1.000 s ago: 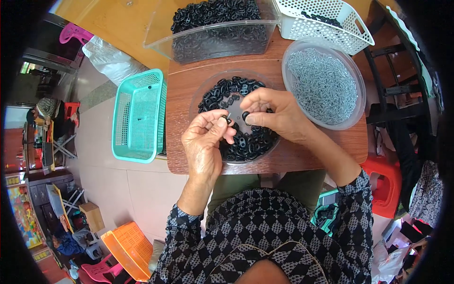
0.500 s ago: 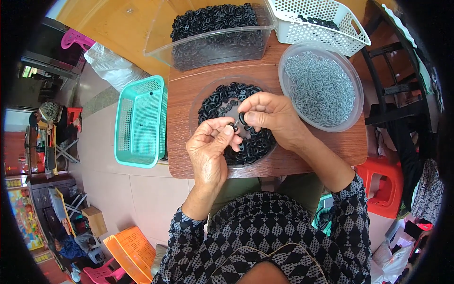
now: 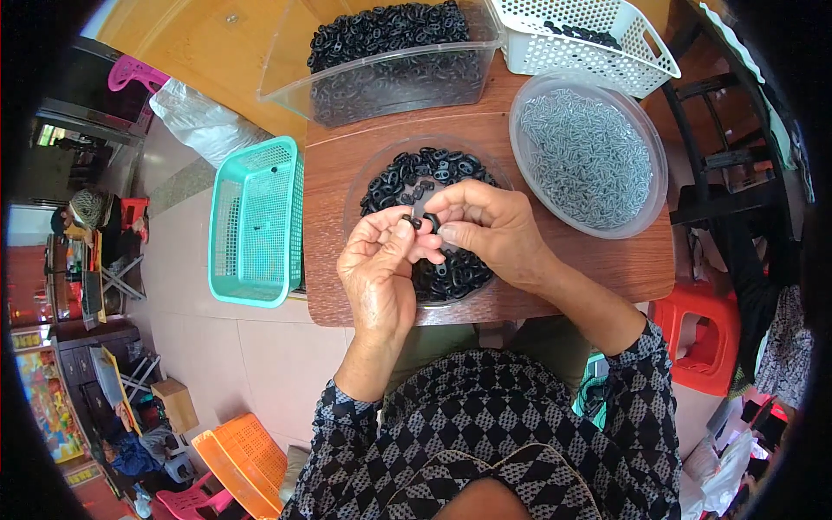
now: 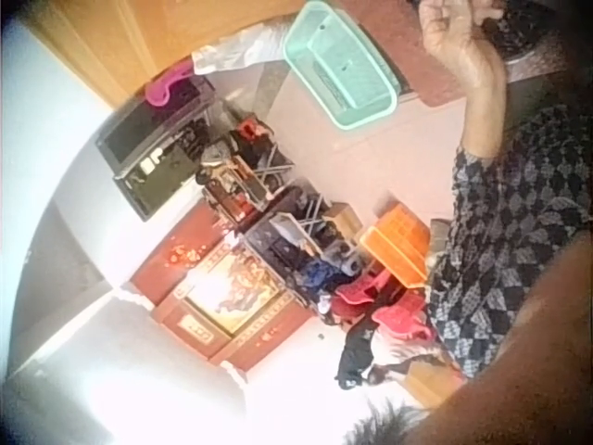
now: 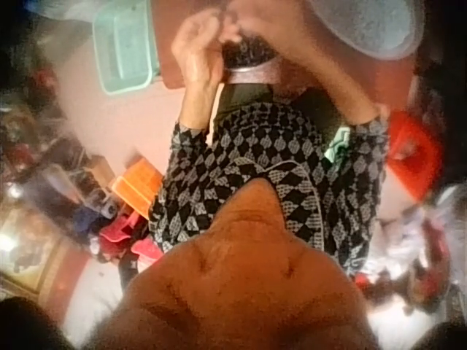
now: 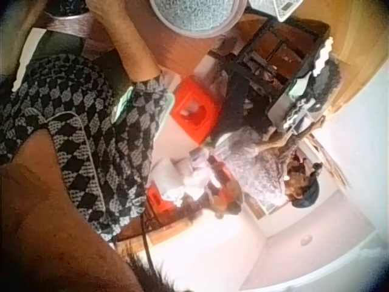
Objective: The person assembles plastic cord locks by hand, fitting inner components into toggle lock housings taken from a round container.
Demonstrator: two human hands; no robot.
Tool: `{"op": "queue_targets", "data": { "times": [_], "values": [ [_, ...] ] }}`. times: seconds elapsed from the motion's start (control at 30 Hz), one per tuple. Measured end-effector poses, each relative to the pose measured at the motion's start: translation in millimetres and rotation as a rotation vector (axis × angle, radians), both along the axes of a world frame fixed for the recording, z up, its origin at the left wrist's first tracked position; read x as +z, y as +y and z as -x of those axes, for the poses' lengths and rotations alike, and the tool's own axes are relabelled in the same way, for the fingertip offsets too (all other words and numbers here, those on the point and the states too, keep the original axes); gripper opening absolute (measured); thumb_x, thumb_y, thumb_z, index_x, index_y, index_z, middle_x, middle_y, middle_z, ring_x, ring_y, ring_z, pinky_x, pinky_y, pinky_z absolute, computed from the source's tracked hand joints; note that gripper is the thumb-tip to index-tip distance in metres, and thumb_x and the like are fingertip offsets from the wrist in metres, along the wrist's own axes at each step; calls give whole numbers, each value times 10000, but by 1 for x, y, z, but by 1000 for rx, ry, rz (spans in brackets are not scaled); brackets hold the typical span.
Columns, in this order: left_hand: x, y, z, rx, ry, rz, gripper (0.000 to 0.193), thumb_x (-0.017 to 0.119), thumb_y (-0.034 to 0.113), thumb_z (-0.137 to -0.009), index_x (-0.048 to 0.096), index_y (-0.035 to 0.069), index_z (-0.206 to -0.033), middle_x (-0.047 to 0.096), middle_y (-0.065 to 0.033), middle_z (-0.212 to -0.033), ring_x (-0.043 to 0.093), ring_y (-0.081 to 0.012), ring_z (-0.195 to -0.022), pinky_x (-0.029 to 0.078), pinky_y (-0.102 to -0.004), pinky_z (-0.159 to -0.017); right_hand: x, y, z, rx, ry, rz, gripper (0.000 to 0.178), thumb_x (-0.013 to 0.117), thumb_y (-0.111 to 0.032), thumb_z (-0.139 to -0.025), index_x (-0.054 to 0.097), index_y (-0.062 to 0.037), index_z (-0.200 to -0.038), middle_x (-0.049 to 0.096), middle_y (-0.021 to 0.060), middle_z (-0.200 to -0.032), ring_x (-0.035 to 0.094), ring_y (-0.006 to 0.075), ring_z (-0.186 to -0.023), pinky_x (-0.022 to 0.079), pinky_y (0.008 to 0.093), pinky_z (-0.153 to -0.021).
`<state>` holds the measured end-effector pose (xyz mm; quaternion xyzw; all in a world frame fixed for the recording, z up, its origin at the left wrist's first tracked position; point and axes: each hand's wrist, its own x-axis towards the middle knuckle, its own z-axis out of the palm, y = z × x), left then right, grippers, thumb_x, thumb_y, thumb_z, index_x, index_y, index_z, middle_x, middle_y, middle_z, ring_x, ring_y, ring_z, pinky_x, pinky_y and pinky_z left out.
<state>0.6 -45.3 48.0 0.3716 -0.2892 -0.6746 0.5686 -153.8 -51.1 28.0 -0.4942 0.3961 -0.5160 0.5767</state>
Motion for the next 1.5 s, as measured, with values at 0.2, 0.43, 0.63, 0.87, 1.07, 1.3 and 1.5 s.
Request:
{"op": "queue_targets", "data": {
  "times": [0.2, 0.43, 0.63, 0.87, 1.07, 1.3, 1.5],
  "values": [
    [-7, -2, -2, -32, 146, -2, 140, 547, 27, -899, 541, -55, -1012, 647, -184, -870, 660, -229, -709, 557, -342, -598, 2, -2, 5, 67, -56, -57, 239, 630, 8, -806, 615, 14, -1044, 629, 39, -947, 585, 76, -825, 492, 218, -727],
    [3, 4, 0, -62, -8, -11, 126, 569, 22, -888, 570, -63, -982, 644, -155, -853, 657, -206, -707, 548, -297, -585, 4, 2, 6, 45, -71, -123, 228, 596, -24, -850, 623, 9, -1074, 644, 28, -926, 566, 61, -801, 479, 209, -716],
    [-3, 9, -4, -19, -219, -5, 106, 611, 3, -862, 609, -64, -945, 638, -117, -823, 621, -148, -655, 496, -230, -527, 6, 0, 12, -9, -36, -60, 221, 598, -24, -842, 645, -13, -1057, 650, 19, -927, 537, 43, -750, 446, 196, -664],
    [1, 10, 0, -26, -273, -22, 112, 628, 7, -854, 607, -56, -945, 634, -113, -809, 606, -134, -627, 483, -211, -510, 7, -1, 17, 30, -91, -153, 249, 585, -12, -826, 634, 7, -1070, 630, 17, -862, 559, 56, -769, 459, 209, -682],
    [1, 7, 7, -1, -163, -4, 99, 600, 14, -873, 592, -57, -941, 636, -120, -823, 626, -149, -650, 501, -230, -529, 7, 0, 14, 48, -77, -144, 241, 554, -4, -840, 618, 18, -1071, 612, 11, -820, 552, 52, -740, 458, 204, -638],
    [-3, 7, 7, -32, -76, 3, 107, 583, 37, -887, 577, -49, -951, 635, -128, -819, 645, -177, -680, 523, -266, -556, 6, 7, 5, 9, -17, -124, 193, 564, 9, -834, 641, 36, -1009, 644, 31, -830, 582, 57, -727, 481, 205, -643],
    [-7, 10, 1, 13, -28, -7, 125, 586, 62, -881, 561, -43, -944, 638, -146, -824, 630, -200, -656, 530, -306, -586, 1, 14, -7, -27, -58, -95, 189, 564, -41, -858, 656, 27, -1008, 646, 30, -832, 561, 54, -692, 465, 199, -598]
  ]
}}
